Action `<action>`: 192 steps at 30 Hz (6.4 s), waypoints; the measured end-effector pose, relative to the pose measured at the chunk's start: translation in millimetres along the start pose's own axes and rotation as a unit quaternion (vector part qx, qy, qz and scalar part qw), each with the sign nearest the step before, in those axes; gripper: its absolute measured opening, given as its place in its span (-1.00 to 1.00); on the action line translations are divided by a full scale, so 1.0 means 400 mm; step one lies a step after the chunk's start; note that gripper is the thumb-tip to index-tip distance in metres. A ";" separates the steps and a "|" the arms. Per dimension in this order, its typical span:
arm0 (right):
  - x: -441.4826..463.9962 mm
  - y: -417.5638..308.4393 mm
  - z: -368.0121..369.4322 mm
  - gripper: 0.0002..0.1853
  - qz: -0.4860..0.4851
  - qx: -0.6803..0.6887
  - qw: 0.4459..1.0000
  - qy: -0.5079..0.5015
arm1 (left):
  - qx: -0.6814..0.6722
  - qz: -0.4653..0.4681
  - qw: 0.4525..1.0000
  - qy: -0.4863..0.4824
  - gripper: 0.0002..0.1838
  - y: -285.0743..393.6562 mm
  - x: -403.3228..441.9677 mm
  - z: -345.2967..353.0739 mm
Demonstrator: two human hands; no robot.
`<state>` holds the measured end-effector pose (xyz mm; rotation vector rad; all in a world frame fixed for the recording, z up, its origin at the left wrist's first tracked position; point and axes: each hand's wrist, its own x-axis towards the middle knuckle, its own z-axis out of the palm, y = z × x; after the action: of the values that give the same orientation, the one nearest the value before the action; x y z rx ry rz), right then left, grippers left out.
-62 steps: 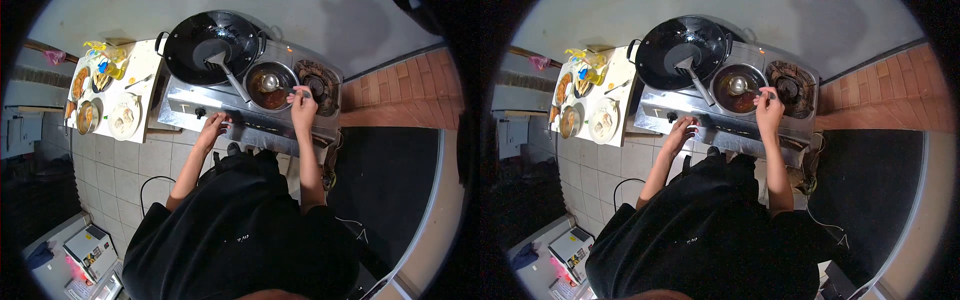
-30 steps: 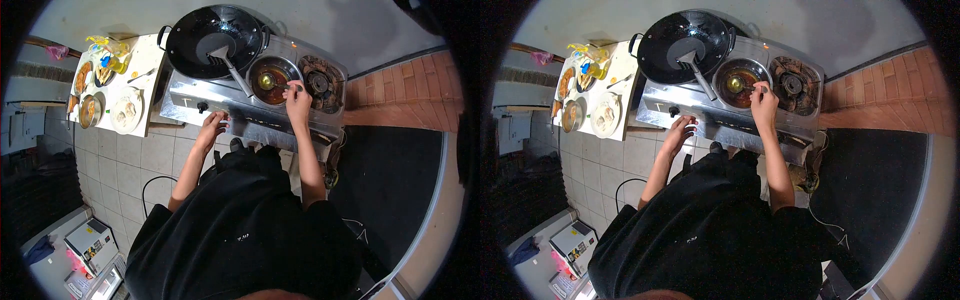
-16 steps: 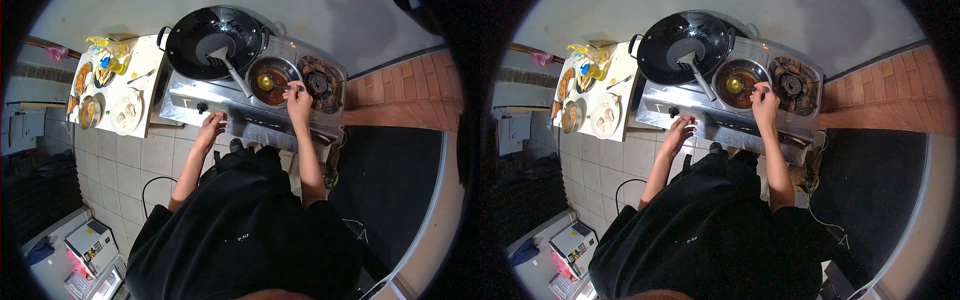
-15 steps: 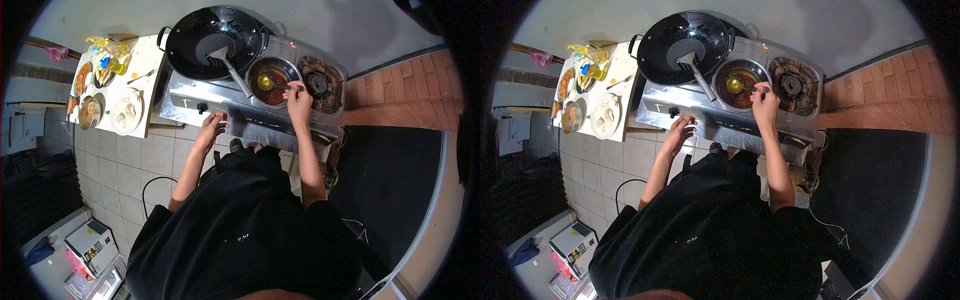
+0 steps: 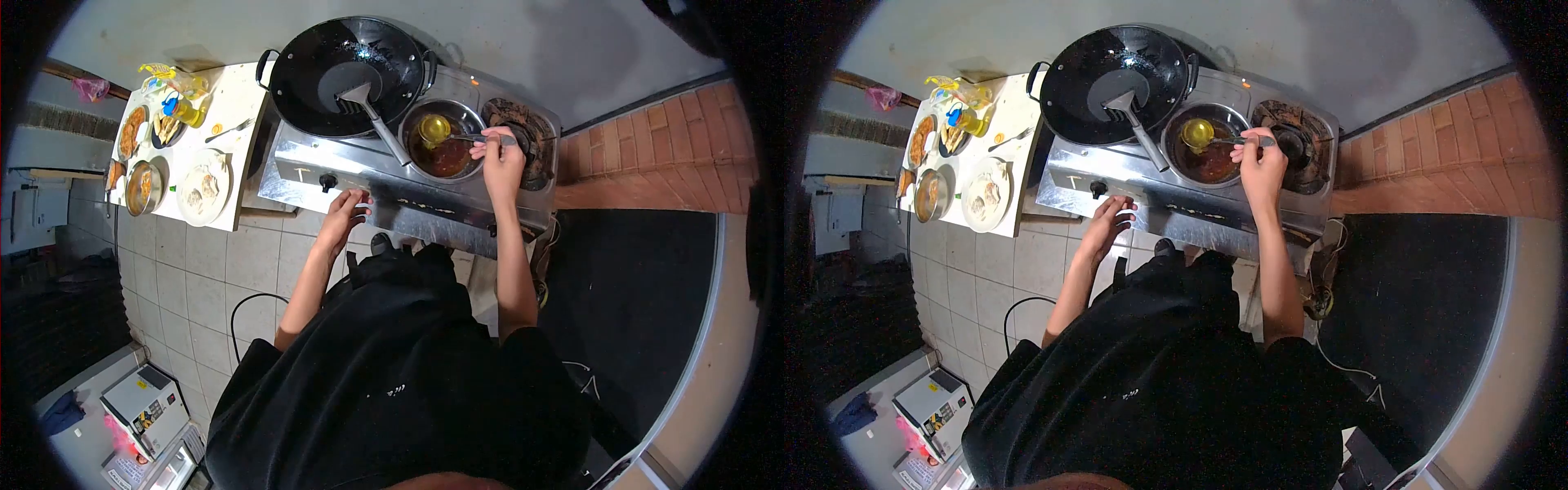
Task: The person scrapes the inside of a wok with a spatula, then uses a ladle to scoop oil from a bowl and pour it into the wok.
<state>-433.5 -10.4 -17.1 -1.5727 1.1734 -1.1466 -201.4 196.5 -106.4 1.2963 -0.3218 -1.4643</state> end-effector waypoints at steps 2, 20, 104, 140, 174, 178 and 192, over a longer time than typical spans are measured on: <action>0.014 -0.023 -0.003 -0.85 -0.011 0.002 1.000 -0.006 | -0.002 0.004 1.000 -0.003 -0.68 0.003 -0.001 0.002; 0.333 -0.108 0.232 -0.80 -0.084 -0.021 0.991 -0.102 | -0.059 0.028 0.997 0.042 -0.74 -0.020 -0.055 -0.076; -0.029 0.097 0.079 -0.87 -0.045 -0.073 0.996 -0.002 | -0.003 -0.007 1.000 0.018 -0.70 0.004 -0.030 -0.026; -0.079 0.058 0.064 -0.85 -0.114 -0.121 0.986 -0.029 | 0.000 -0.008 1.000 0.018 -0.72 -0.001 -0.038 -0.032; -0.054 0.079 0.037 -0.84 -0.016 -0.077 0.997 0.011 | -0.003 -0.006 1.000 0.015 -0.70 -0.016 -0.050 -0.021; -0.055 0.095 0.037 -0.84 -0.019 -0.073 0.997 0.011 | -0.002 -0.004 1.000 0.020 -0.70 -0.011 -0.057 -0.012; -0.054 0.098 0.032 -0.84 0.008 -0.062 0.998 0.009 | -0.009 -0.003 1.000 0.010 -0.71 -0.029 -0.048 -0.026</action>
<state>-432.4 3.9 -61.6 -1.6453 1.2885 -1.0979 -202.7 221.2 -109.0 1.2987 -0.2906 -1.4558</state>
